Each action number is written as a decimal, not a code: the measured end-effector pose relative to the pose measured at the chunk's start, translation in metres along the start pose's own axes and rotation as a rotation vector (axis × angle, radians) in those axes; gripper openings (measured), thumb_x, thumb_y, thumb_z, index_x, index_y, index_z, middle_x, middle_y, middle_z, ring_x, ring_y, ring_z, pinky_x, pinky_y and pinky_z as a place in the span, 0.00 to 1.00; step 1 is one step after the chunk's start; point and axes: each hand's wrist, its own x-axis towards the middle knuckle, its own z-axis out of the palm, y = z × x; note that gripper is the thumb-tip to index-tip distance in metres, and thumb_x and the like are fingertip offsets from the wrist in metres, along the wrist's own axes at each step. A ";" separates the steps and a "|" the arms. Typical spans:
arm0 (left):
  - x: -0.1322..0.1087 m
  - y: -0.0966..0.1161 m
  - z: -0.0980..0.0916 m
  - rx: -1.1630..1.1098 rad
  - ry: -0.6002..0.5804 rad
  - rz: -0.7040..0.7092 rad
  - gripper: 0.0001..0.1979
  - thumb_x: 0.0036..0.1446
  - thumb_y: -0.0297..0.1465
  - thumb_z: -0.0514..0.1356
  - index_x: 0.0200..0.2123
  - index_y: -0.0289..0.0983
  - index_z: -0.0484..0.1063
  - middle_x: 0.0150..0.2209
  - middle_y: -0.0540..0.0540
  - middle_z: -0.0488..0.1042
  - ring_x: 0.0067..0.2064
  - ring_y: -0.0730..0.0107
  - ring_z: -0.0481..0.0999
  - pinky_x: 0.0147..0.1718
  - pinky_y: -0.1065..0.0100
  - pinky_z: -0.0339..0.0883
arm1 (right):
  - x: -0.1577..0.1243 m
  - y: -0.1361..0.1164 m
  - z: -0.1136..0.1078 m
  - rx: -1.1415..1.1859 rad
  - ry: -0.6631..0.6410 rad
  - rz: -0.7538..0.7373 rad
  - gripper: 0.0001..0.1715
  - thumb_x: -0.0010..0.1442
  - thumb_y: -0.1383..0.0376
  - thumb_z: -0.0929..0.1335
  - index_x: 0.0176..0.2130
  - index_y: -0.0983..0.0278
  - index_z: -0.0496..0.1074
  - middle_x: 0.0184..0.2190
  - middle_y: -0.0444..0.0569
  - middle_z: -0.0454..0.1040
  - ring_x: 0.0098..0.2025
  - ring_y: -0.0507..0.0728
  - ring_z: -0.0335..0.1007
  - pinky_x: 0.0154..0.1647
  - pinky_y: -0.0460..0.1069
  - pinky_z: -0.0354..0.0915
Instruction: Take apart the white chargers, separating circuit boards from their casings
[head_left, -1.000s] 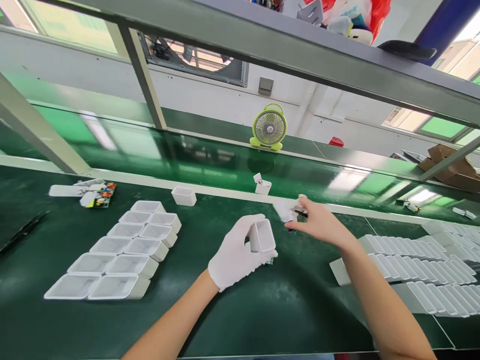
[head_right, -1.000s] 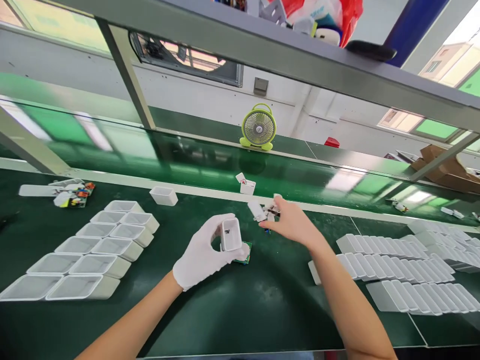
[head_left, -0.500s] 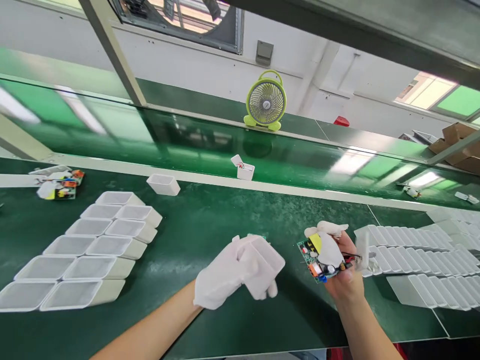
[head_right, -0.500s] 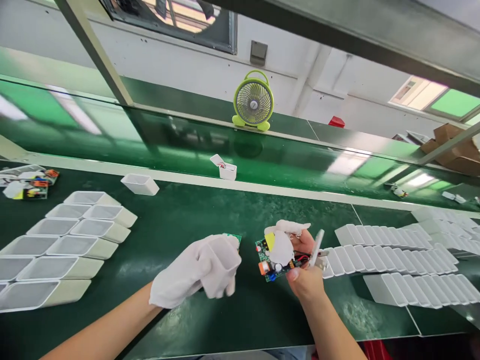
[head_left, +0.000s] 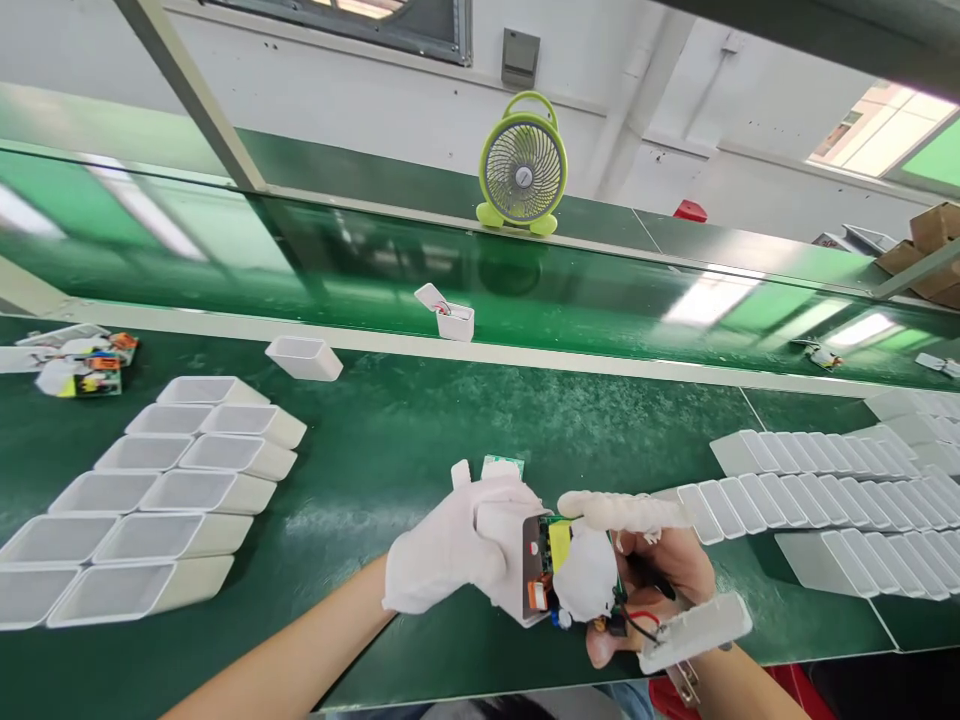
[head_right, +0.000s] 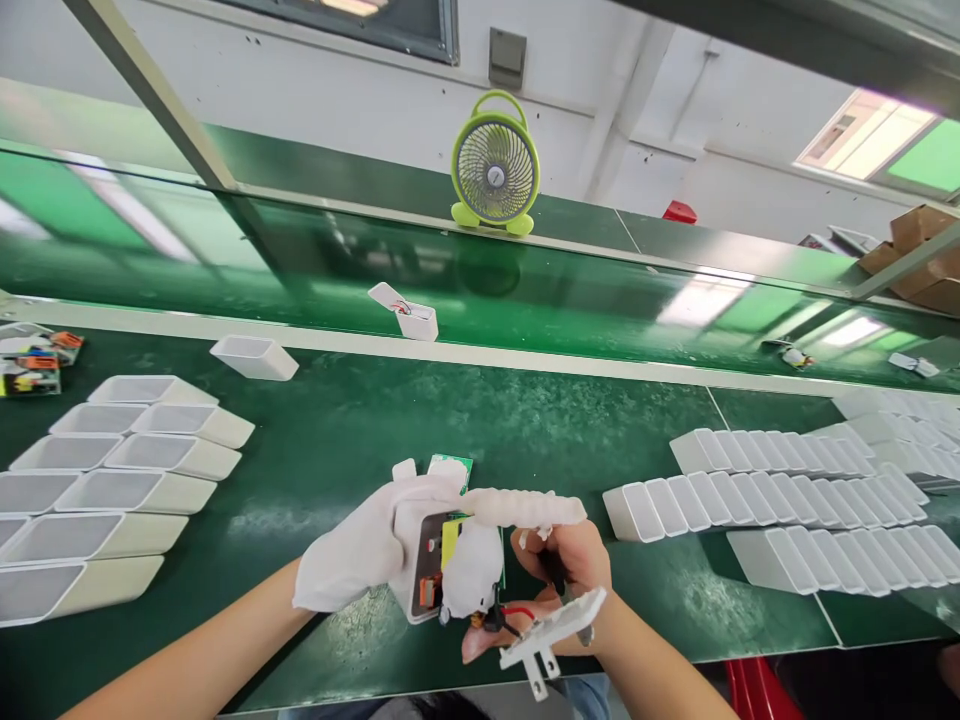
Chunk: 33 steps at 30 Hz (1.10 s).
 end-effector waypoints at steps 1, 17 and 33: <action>-0.001 0.000 0.000 -0.035 -0.012 -0.009 0.40 0.26 0.60 0.76 0.37 0.35 0.80 0.37 0.44 0.76 0.42 0.54 0.74 0.43 0.58 0.70 | 0.000 0.000 0.000 -0.038 -0.001 -0.040 0.28 0.38 0.45 0.83 0.32 0.53 0.74 0.19 0.37 0.58 0.17 0.50 0.47 0.15 0.48 0.50; -0.007 0.005 0.001 -0.074 0.002 -0.045 0.36 0.35 0.59 0.74 0.35 0.35 0.76 0.35 0.46 0.73 0.35 0.64 0.74 0.32 0.66 0.69 | 0.002 -0.009 -0.001 -0.143 0.001 -0.195 0.24 0.48 0.54 0.82 0.37 0.56 0.70 0.22 0.36 0.59 0.17 0.48 0.49 0.15 0.47 0.49; -0.019 0.011 0.013 0.430 0.054 -0.087 0.54 0.43 0.35 0.72 0.72 0.44 0.52 0.28 0.57 0.70 0.29 0.69 0.67 0.33 0.67 0.63 | 0.013 -0.013 0.005 -0.100 0.127 -0.127 0.26 0.46 0.56 0.83 0.43 0.52 0.76 0.19 0.36 0.62 0.17 0.49 0.50 0.15 0.45 0.52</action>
